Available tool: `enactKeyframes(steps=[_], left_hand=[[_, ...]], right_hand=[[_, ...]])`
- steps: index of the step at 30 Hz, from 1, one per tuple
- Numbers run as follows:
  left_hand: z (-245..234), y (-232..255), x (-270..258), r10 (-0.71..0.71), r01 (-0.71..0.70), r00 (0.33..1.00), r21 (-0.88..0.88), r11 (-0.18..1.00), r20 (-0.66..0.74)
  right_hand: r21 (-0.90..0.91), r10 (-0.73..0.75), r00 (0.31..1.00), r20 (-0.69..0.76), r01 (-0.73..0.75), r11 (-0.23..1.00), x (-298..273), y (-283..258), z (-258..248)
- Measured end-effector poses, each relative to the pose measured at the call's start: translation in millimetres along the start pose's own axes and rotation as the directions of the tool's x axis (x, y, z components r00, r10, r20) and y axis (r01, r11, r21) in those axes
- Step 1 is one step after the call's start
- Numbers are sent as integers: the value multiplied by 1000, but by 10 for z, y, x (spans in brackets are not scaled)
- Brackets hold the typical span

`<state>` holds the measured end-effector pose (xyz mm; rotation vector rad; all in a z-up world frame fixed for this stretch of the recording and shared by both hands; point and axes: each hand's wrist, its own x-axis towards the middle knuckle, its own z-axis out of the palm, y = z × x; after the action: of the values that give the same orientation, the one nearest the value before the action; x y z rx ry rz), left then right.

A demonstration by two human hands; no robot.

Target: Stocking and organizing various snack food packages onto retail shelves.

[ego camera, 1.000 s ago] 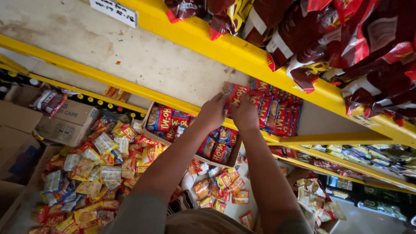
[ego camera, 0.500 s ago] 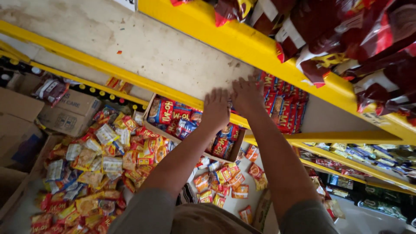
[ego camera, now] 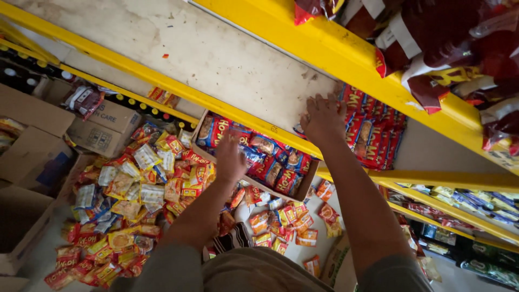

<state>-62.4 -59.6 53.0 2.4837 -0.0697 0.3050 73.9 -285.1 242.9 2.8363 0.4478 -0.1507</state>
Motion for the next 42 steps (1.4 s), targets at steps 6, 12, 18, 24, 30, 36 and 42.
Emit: enactKeyframes(steps=[6,12,18,24,30,36,42], left_hand=[[667,-876,235,-537,529,842,-120,840,-51],[183,-597,529,-697,693,713,76,717,78],[879,-905,400,-729,702,684,247,668,27],[189,-566,631,-764,734,607,213,645,221],[-296,-297,457,-504,709,665,-254,658,551],[-819,57,609,-19,633,679,-573,521,734],[-725,705,1421,52,418,865,-772,479,500]], right_hand=[[-12,-12,1000,-18,12,1000,0,39,94],[-23,-22,997,-68,20,1000,-26,45,83],[12,-25,995,-96,26,1000,-37,26,42],[13,-15,996,-93,16,1000,-55,19,44],[45,-9,996,-85,13,999,21,61,71],[222,9,995,-97,13,975,46,158,134],[339,2,947,-321,113,934,-72,396,191]])
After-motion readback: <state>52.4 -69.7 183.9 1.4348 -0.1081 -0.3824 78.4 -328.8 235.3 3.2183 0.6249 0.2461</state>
